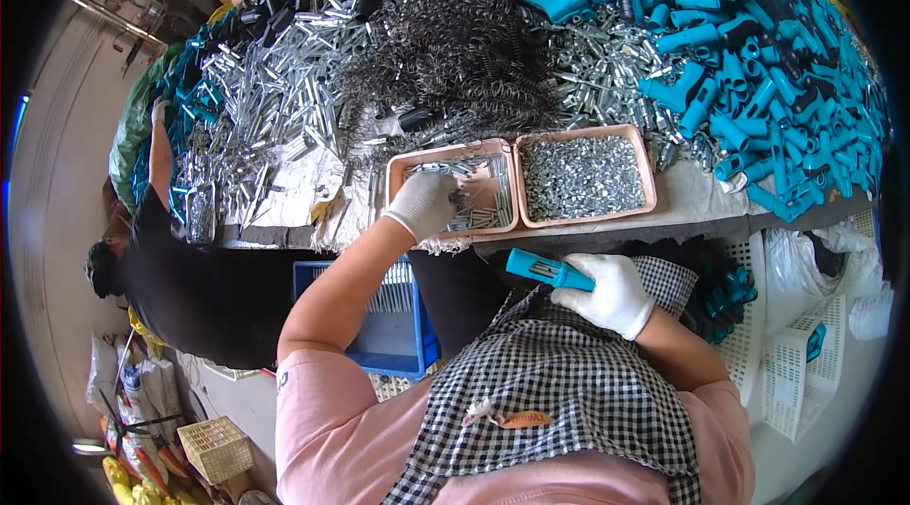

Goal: Assembling small metal components into plastic handles at a workbench.

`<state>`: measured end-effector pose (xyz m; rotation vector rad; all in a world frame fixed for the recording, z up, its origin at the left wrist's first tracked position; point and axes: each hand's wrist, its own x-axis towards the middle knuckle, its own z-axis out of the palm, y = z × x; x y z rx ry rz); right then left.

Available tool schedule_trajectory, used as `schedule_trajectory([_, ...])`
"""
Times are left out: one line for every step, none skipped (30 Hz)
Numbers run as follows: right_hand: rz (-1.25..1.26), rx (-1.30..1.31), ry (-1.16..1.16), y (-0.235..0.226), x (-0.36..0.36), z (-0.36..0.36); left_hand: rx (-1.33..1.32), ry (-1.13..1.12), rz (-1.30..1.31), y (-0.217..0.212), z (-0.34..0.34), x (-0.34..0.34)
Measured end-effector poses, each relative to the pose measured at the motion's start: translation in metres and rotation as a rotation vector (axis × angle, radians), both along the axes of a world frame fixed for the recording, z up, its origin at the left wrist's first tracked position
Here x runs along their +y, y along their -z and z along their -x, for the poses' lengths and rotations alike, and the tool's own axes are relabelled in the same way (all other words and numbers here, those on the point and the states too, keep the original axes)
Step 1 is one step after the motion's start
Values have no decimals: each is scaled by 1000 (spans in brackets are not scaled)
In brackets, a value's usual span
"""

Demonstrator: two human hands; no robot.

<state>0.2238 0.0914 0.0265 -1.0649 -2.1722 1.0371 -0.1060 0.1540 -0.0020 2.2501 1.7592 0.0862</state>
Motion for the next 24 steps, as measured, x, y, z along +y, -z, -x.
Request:
schedule_trajectory([2, 2, 12, 1, -1, 1, -23, -25, 14, 3, -8, 1])
schedule_trajectory([-23, 4, 3, 1, -1, 3, -88, -21, -21, 4, -16, 0])
schedule_trajectory([-54, 6, 12, 2, -1, 3, -87, -3, -49, 4, -22, -1])
schedule_trajectory([-62, -32, 22, 2, -1, 3, -103, -32, -80, 2, -26, -3])
schedule_trajectory([-91, -26, 38, 2, 0, 3, -150, -40, -122, -2, -29, -4])
schedule_trajectory([-124, -39, 73, 2, 0, 2, -109, -17, -104, -7, -29, -5])
schedule_trajectory([-154, -32, 91, 2, 0, 1, -35, -7, -166, -11, -30, -7])
schedule_trajectory([-144, -53, 81, 3, 1, 0, -30, 18, -189, -18, -29, -8])
schedule_trajectory([-158, -71, 88, 3, 1, 0, 7, 66, -245, -25, -28, -10])
schedule_trajectory([-157, -89, 96, 3, 1, 0, 5, 139, -400, -32, -27, -9])
schedule_trajectory([-156, -85, 91, 3, 1, 1, -41, 131, -529, -39, -27, -16])
schedule_trajectory([-174, -85, 106, 4, 0, 2, -223, -11, -424, -45, -30, -23])
schedule_trajectory([-196, -79, 100, 4, 0, 4, -434, -148, -328, -50, -33, -33])
schedule_trajectory([-197, -75, 94, 4, -1, 6, -479, -159, -327, -54, -37, -43])
schedule_trajectory([-211, -95, 90, 4, -1, 8, -704, -269, -196, -56, -44, -56])
schedule_trajectory([-221, -141, 97, 3, -2, 10, -945, -408, -1, -56, -51, -68])
schedule_trajectory([-223, -117, 79, 3, -3, 11, -965, -213, -12, -57, -55, -79])
schedule_trajectory([-245, -151, 66, 2, -4, 13, -893, -69, -100, -54, -62, -87])
schedule_trajectory([-267, -205, 63, 2, -5, 14, -875, 82, -237, -50, -69, -89])
schedule_trajectory([-268, -184, 44, 1, -6, 14, -833, 167, -216, -46, -73, -92])
schedule_trajectory([-282, -196, 31, 0, -8, 14, -862, 170, -241, -41, -78, -94])
schedule_trajectory([-312, -210, 34, 0, -9, 14, -844, 145, -238, -36, -84, -96])
schedule_trajectory([-300, -210, 18, 0, -10, 14, -861, 153, -241, -32, -88, -97])
schedule_trajectory([-309, -209, 13, 1, -12, 14, -883, 146, -260, -30, -91, -99])
